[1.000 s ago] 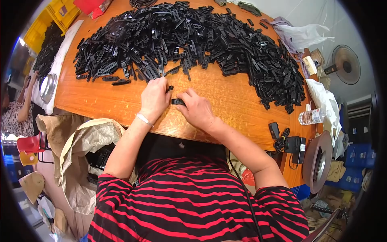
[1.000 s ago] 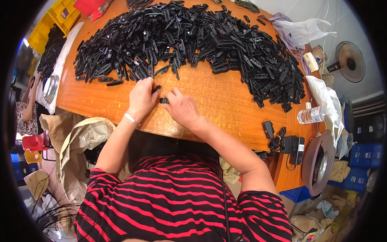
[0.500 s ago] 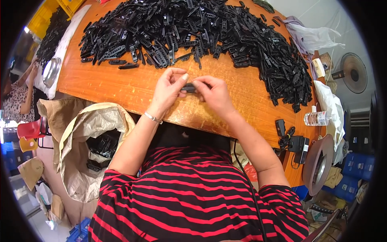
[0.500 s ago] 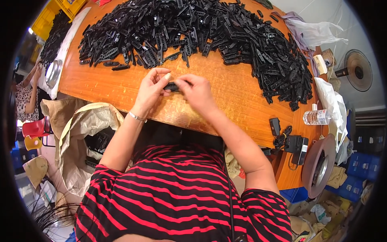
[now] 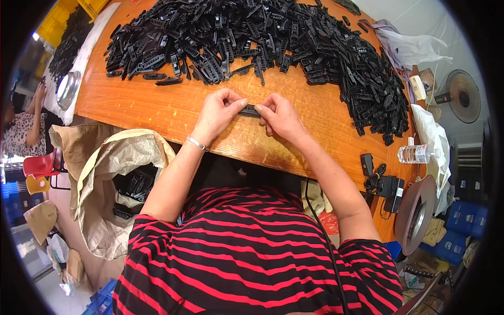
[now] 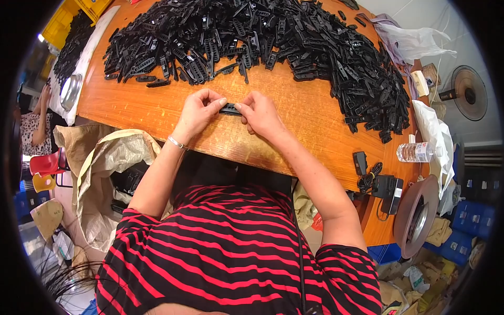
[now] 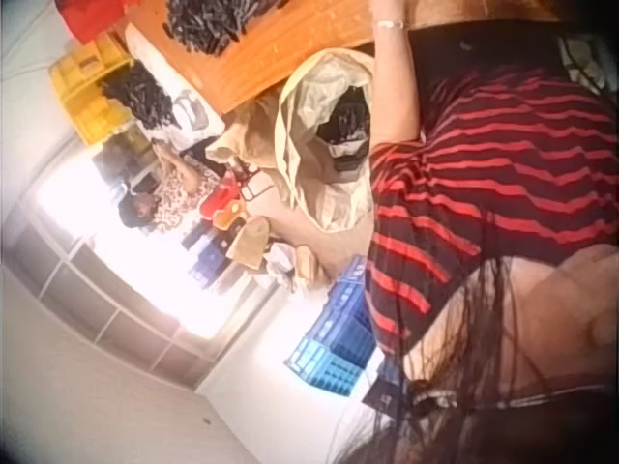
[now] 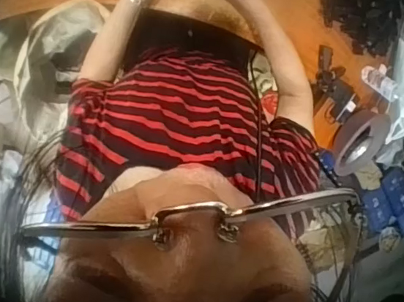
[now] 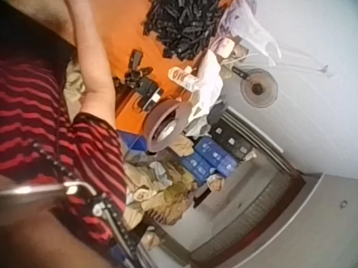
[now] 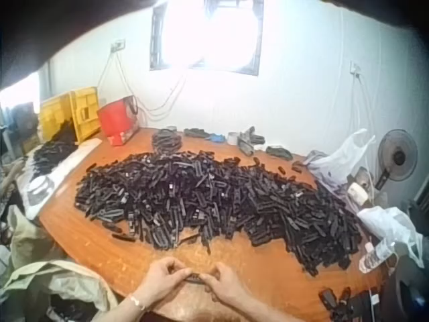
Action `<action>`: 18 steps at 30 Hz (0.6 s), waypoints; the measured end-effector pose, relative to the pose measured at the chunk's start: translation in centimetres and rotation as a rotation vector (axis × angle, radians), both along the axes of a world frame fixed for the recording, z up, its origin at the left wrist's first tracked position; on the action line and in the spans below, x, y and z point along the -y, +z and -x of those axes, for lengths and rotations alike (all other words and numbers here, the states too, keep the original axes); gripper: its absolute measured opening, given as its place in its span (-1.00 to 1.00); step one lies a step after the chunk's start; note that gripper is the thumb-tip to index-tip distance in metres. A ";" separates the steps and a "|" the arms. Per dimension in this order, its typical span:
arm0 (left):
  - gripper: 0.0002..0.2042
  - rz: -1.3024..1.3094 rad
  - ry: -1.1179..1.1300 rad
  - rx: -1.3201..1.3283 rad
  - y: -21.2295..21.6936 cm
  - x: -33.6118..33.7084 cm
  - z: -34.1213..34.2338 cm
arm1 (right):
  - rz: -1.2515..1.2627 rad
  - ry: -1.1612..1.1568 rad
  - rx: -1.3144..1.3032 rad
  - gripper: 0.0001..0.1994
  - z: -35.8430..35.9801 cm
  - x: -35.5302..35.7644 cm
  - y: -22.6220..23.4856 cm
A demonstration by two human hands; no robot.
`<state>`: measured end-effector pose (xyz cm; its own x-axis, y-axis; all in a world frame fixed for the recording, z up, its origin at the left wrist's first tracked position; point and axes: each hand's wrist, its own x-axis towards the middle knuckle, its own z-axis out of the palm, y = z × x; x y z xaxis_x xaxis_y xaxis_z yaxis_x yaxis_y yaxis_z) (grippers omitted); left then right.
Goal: Assembling and inspecting small black plastic components on a workbench.
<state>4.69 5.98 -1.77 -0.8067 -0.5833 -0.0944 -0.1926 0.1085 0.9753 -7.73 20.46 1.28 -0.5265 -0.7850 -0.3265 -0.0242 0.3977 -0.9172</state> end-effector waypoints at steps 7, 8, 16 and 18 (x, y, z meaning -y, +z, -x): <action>-0.84 0.113 0.004 0.126 0.3 -0.1 0.2 | -0.165 0.078 -0.077 -0.79 0.1 0.6 0.6; -0.83 0.115 0.011 0.150 0.4 -0.2 0.1 | -0.171 0.080 -0.072 -0.79 0.3 0.7 0.4; -0.80 0.446 0.036 0.156 -0.4 0.2 0.6 | -0.239 0.195 -0.547 -0.72 1.6 1.7 -1.0; -0.79 0.599 0.055 0.125 -0.6 0.2 0.6 | -0.271 0.211 -0.535 -0.70 1.8 1.9 -0.7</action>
